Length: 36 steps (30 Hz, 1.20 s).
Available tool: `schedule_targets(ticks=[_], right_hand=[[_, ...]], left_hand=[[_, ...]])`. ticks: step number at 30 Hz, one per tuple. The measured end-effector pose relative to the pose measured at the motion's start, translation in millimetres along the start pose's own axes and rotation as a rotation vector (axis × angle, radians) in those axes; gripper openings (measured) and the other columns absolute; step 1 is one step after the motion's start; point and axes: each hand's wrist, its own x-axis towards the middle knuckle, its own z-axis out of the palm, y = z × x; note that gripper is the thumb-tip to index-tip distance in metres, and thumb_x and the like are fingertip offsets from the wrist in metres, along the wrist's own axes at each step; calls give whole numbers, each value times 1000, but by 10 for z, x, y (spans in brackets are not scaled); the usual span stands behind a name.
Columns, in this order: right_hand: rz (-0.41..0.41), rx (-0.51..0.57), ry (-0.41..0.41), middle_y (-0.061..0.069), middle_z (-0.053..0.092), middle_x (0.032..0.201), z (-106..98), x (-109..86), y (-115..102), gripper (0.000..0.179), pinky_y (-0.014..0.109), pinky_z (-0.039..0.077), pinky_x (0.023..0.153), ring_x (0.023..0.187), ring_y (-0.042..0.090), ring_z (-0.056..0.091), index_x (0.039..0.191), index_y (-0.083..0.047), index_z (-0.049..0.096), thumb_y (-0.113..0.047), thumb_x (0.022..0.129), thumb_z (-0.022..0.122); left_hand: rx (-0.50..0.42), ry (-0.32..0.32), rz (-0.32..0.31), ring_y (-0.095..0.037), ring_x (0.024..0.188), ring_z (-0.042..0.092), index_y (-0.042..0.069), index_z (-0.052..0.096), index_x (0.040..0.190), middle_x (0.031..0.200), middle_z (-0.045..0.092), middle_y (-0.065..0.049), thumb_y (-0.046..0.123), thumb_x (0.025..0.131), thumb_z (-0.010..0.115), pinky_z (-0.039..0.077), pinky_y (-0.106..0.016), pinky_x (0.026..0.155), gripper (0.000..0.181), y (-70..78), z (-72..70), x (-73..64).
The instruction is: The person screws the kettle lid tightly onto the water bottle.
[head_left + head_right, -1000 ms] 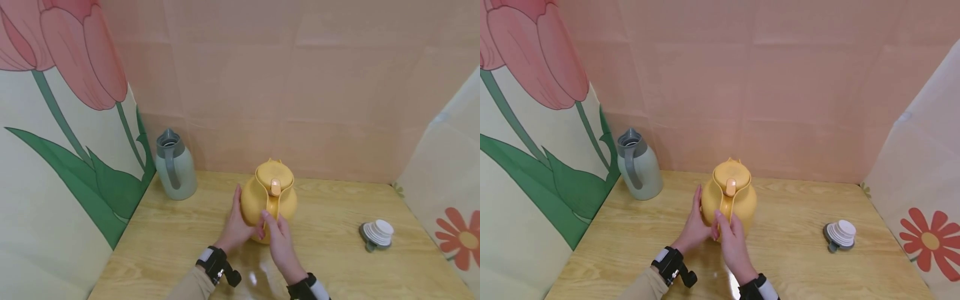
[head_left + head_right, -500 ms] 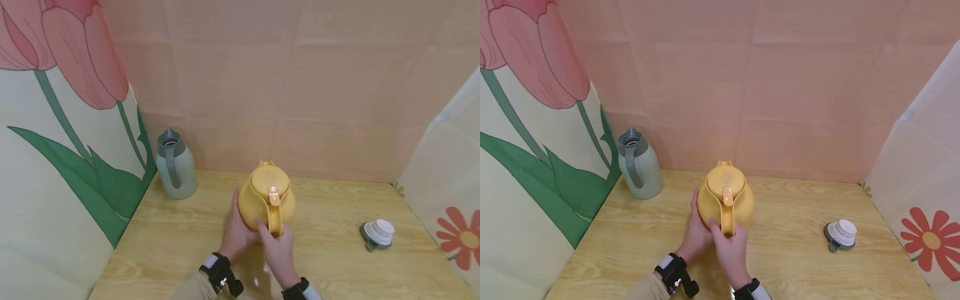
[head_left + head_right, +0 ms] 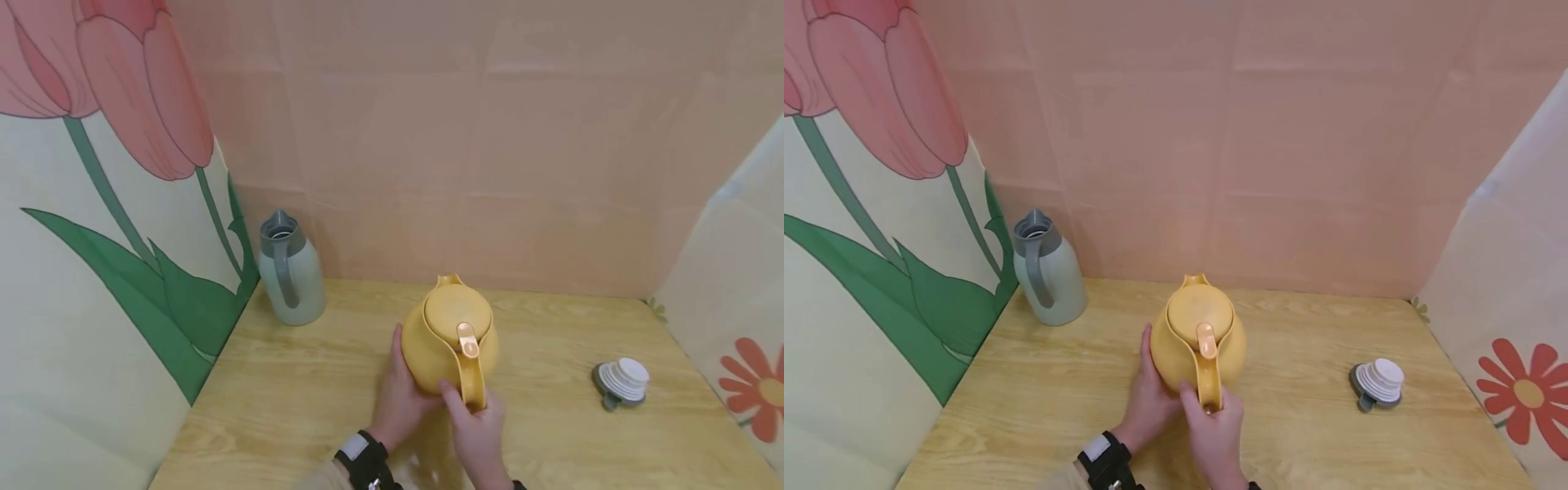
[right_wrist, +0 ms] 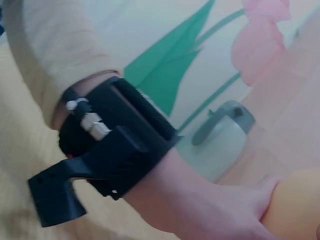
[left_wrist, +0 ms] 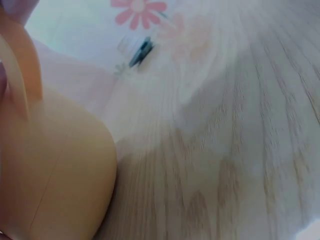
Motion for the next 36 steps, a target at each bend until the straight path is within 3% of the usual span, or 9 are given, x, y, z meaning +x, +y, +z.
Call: schedule_targets(ticks=[4, 8, 13, 18, 23, 30, 36], right_hand=[[122, 35, 10, -6, 42, 48, -107, 126, -45, 37, 22, 33, 41, 42, 5, 38, 58, -2, 51, 10, 88, 70], [202, 86, -3, -2, 39, 45, -228, 326, -69, 41, 25, 30, 39, 39, 8, 35, 57, -1, 45, 8, 94, 62], [208, 147, 17, 1, 38, 47, -389, 669, -65, 37, 29, 28, 39, 40, 13, 34, 63, 1, 44, 6, 96, 58], [207, 231, 82, 1, 38, 49, -560, 1090, -45, 35, 29, 26, 39, 40, 14, 33, 64, -1, 45, 3, 97, 57], [235, 227, 139, 1, 39, 49, -785, 1519, 30, 32, 27, 26, 36, 39, 14, 33, 65, -2, 50, 1, 95, 62], [223, 127, 201, 3, 44, 47, -1253, 2114, 295, 32, 25, 30, 34, 36, 14, 37, 66, 1, 56, -7, 92, 72], [258, 37, 316, 2, 51, 49, -1662, 2494, 429, 23, 24, 36, 33, 35, 13, 44, 72, -3, 66, -14, 88, 78]], left_hand=[[60, -16, 8, -22, 143, 37, 25, -3, 163, 163, 28, -3, 70, 63, 86, 32, -47, 114, 141, 94, 29, 39], [64, -33, 32, -20, 146, 31, 25, 2, 164, 166, 21, 2, 67, 69, 84, 30, -47, 115, 132, 138, 73, 101], [13, -79, 46, -21, 147, 29, 25, 21, 162, 165, 21, 5, 50, 88, 77, 30, -50, 114, 97, 128, 65, 125], [7, -65, 62, -20, 141, 41, 21, 46, 150, 156, 40, 4, 42, 98, 68, 37, -47, 111, 60, 81, -64, 120], [49, 21, 64, -16, 126, 54, 16, 59, 134, 133, 60, 5, 35, 100, 68, 45, -42, 104, 40, 14, -339, 133], [82, 85, -63, -24, 109, 62, 13, 65, 125, 122, 66, 1, 30, 100, 70, 49, -52, 95, 31, -111, -936, 224], [131, 259, -86, -31, 106, 62, 7, 65, 122, 119, 66, -6, 21, 98, 73, 47, -51, 96, 29, -213, -1405, 328]])
